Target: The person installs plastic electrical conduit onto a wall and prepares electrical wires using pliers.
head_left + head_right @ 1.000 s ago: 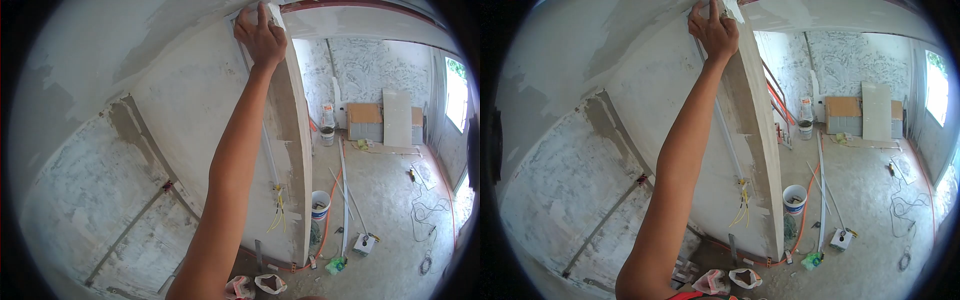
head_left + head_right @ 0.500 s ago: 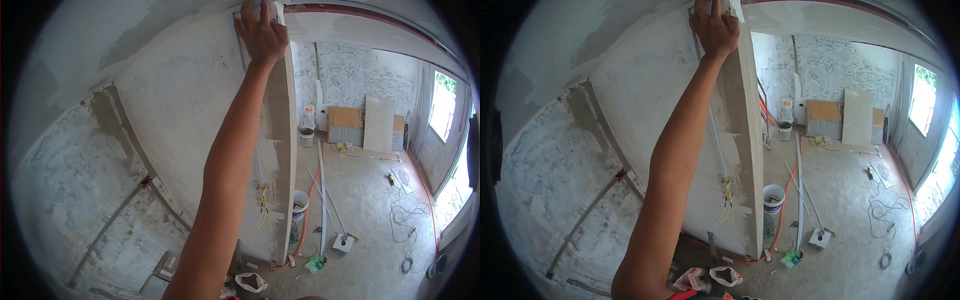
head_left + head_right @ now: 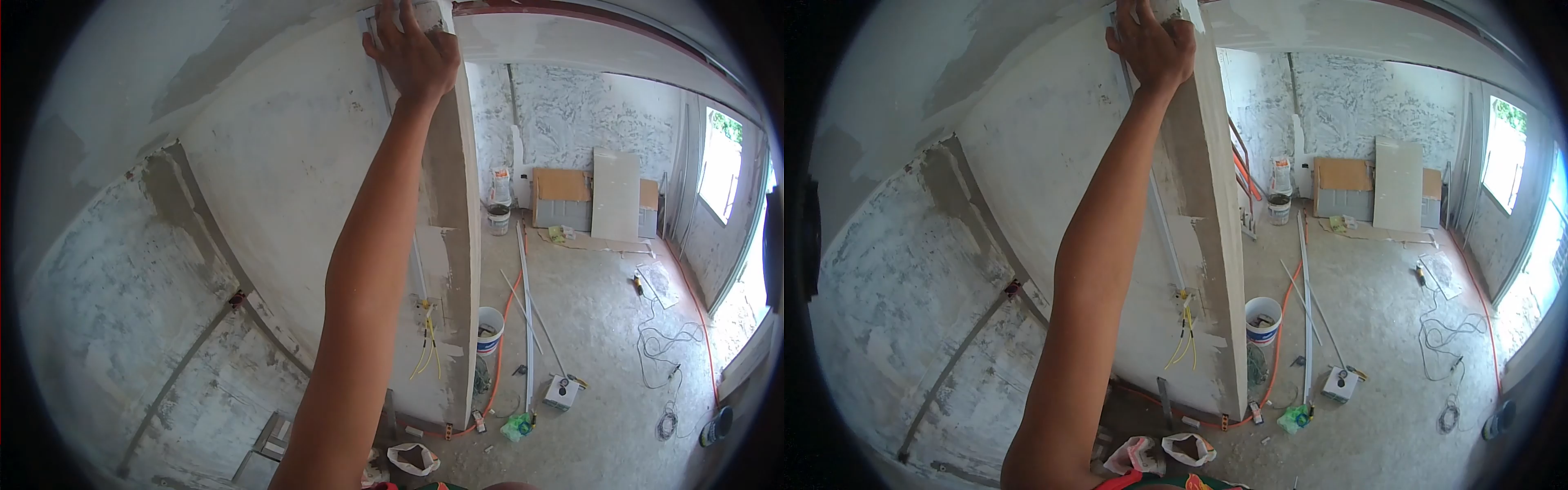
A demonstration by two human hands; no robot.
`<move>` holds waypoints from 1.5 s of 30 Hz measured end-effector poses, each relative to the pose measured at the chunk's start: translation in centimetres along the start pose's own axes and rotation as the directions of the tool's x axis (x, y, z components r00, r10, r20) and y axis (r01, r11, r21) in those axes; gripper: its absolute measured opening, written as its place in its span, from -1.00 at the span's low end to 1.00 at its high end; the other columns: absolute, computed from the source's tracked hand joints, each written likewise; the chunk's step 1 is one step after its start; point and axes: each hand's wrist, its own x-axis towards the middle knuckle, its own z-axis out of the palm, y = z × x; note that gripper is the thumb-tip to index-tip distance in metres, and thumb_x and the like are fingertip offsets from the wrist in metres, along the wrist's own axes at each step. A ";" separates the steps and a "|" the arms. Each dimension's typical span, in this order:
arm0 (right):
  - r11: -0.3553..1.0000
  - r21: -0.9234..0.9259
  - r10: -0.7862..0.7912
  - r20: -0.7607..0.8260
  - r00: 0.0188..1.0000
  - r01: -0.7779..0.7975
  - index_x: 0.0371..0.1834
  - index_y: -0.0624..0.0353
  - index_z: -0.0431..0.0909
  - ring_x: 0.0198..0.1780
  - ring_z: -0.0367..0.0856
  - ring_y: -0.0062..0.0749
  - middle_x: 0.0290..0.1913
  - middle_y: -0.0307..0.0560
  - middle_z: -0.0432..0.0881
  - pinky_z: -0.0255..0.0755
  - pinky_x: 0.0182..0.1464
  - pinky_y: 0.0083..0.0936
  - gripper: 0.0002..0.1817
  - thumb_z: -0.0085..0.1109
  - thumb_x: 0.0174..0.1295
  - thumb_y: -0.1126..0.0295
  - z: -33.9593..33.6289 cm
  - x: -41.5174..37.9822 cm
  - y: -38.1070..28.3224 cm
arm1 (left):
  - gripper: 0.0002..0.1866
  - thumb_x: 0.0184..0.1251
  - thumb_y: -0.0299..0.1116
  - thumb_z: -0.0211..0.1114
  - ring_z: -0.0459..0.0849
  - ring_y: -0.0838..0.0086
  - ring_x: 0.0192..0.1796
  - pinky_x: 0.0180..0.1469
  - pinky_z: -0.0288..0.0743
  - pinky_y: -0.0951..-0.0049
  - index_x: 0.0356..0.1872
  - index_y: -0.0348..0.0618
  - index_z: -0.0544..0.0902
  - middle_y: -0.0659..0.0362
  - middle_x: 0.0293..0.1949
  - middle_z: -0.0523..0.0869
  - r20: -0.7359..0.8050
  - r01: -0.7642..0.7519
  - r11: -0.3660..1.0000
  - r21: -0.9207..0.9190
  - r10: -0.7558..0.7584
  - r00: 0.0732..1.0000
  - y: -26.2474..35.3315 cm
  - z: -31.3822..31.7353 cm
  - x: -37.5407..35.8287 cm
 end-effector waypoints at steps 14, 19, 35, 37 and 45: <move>0.998 0.019 -0.060 0.018 0.998 0.059 -0.02 0.31 0.70 -0.04 0.72 0.17 -0.16 0.30 0.74 0.55 0.01 -0.10 -0.55 0.14 0.12 0.23 -0.5 0.3 -2.3 | -0.16 0.25 0.01 0.25 0.13 -0.08 0.55 0.42 0.04 -0.33 0.47 -0.27 0.26 -0.17 0.49 0.24 0.058 0.203 0.973 0.114 -0.210 0.976 0.7 -0.4 0.0; 0.996 0.007 -0.085 0.026 0.996 0.085 -0.02 0.31 0.70 -0.04 0.71 0.17 -0.16 0.30 0.74 0.55 0.01 -0.10 -0.55 0.14 0.12 0.22 -1.7 0.2 -2.9 | -0.03 0.17 0.14 0.31 0.11 -0.08 0.56 0.41 0.07 -0.33 0.49 -0.27 0.23 -0.18 0.51 0.20 0.079 0.241 0.965 0.107 -0.250 0.965 1.3 -1.0 0.2; 0.985 0.058 -0.162 0.016 0.987 0.161 -0.02 0.31 0.70 -0.03 0.71 0.18 -0.16 0.31 0.74 0.54 0.02 -0.09 -0.55 0.13 0.14 0.21 -2.8 0.7 -7.0 | -0.15 0.15 -0.07 0.36 0.26 -0.06 0.48 0.44 0.11 -0.20 0.41 -0.38 0.34 -0.22 0.43 0.32 0.198 -0.121 0.966 0.229 0.076 0.977 1.4 -2.2 1.3; 0.985 0.069 -0.160 0.011 0.987 0.159 -0.02 0.31 0.70 -0.03 0.71 0.18 -0.15 0.31 0.74 0.54 0.02 -0.09 -0.55 0.13 0.14 0.21 -2.6 0.7 -7.1 | -0.19 0.15 -0.11 0.36 0.30 -0.06 0.44 0.43 0.16 -0.13 0.38 -0.40 0.37 -0.23 0.40 0.35 0.198 -0.165 0.958 0.235 0.119 0.973 1.5 -2.1 1.5; 0.991 0.085 -0.102 0.030 0.994 0.099 -0.02 0.31 0.70 -0.02 0.71 0.18 -0.15 0.31 0.74 0.54 0.02 -0.09 -0.55 0.13 0.15 0.20 -1.1 1.4 -5.4 | -0.24 0.18 -0.20 0.33 0.40 -0.03 0.34 0.33 0.34 0.05 0.34 -0.51 0.37 -0.25 0.25 0.45 0.210 -0.322 0.894 0.310 0.266 0.941 1.2 -1.7 1.5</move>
